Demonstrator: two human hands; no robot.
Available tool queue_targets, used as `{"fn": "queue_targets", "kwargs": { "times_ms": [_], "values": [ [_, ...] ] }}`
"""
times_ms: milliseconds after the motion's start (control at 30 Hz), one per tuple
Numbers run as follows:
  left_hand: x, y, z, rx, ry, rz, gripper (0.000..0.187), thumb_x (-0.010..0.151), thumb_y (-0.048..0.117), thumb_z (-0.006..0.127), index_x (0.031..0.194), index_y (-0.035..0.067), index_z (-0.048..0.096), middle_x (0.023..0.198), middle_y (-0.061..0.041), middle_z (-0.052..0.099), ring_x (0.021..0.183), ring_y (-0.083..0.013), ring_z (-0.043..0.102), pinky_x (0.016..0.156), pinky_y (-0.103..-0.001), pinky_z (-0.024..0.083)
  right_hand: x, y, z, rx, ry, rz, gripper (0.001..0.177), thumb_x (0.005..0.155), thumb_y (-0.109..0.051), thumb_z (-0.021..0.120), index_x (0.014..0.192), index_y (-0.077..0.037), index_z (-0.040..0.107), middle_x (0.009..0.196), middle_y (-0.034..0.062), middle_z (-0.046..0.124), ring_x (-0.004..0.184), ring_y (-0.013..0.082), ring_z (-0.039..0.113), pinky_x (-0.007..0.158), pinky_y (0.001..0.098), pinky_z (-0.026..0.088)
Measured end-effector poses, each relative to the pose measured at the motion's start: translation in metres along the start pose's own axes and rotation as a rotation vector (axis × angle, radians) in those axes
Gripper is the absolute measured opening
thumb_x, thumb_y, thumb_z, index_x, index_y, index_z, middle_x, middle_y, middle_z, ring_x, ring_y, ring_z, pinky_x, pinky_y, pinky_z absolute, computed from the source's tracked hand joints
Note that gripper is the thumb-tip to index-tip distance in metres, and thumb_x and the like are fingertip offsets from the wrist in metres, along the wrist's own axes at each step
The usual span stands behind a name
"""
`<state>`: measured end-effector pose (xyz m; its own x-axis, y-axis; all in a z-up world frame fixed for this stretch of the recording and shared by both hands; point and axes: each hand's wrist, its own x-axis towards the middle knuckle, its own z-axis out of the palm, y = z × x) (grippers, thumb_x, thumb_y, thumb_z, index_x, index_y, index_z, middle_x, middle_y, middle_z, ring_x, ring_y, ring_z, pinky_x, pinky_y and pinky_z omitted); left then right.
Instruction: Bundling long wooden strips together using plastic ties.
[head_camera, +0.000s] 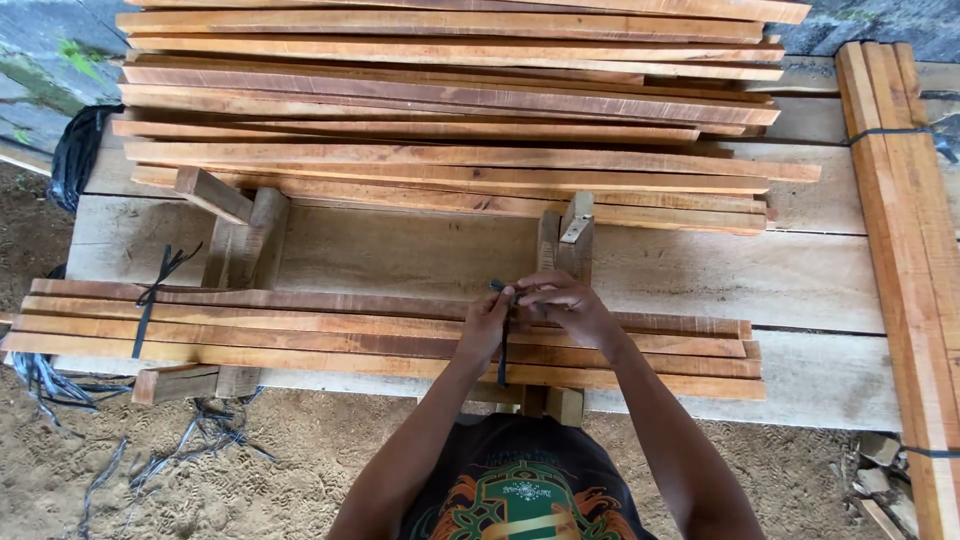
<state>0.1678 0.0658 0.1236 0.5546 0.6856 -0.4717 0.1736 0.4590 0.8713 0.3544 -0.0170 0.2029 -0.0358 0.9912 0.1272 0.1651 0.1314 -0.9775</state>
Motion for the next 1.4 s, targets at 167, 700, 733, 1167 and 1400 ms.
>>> {"fn": "queue_targets", "kwargs": {
  "times_ms": [167,700,733,1167,1400],
  "values": [
    [-0.051,0.059,-0.021,0.203,0.160,0.096,0.039,0.111,0.040,0.054,0.102,0.006,0.071,0.090,-0.014,0.070,0.080,-0.0205,0.070,0.073,-0.037,0.059,-0.001,0.026,-0.022,0.173,0.248,0.398,0.022,0.095,-0.015,0.077,0.114,-0.004,0.079,0.121,0.0231,0.073,0.110,0.0334,0.069,0.092,0.0497,0.054],
    [-0.020,0.048,0.012,-0.178,-0.095,0.448,0.050,0.118,0.029,0.039,0.076,0.011,0.059,0.061,-0.002,0.052,0.054,-0.0113,0.042,0.063,-0.036,0.045,0.111,0.130,0.036,0.488,0.685,0.842,0.029,0.090,-0.031,0.070,0.085,-0.004,0.063,0.069,0.0040,0.045,0.054,0.0167,0.050,0.041,0.0303,0.035],
    [-0.022,0.047,0.012,-0.177,-0.096,0.449,0.050,0.118,0.029,0.039,0.076,0.011,0.059,0.061,-0.002,0.052,0.054,-0.0113,0.042,0.063,-0.036,0.045,0.120,0.172,0.039,0.489,0.685,0.840,0.029,0.090,-0.031,0.070,0.085,-0.004,0.063,0.069,0.0040,0.045,0.054,0.0167,0.050,0.041,0.0303,0.035],
    [-0.067,0.038,0.010,0.085,0.033,-0.066,0.052,0.112,0.053,0.042,0.108,0.005,0.063,0.091,-0.013,0.057,0.080,-0.0212,0.051,0.073,-0.049,0.035,0.127,0.093,0.068,-0.280,0.646,0.658,0.043,0.080,-0.015,0.060,0.049,-0.022,0.030,0.040,-0.0106,0.025,0.040,0.0040,0.017,0.036,0.0275,0.021],
    [-0.058,0.065,0.003,0.062,-0.067,0.165,0.048,0.117,0.039,0.027,0.082,0.016,0.051,0.063,0.002,0.035,0.056,-0.0096,0.028,0.059,-0.035,0.031,0.134,0.113,0.082,-0.636,0.261,0.766,0.034,0.085,-0.027,0.062,0.079,0.006,0.071,0.084,0.0292,0.071,0.089,0.0514,0.073,0.077,0.0624,0.060]
  ]
}}
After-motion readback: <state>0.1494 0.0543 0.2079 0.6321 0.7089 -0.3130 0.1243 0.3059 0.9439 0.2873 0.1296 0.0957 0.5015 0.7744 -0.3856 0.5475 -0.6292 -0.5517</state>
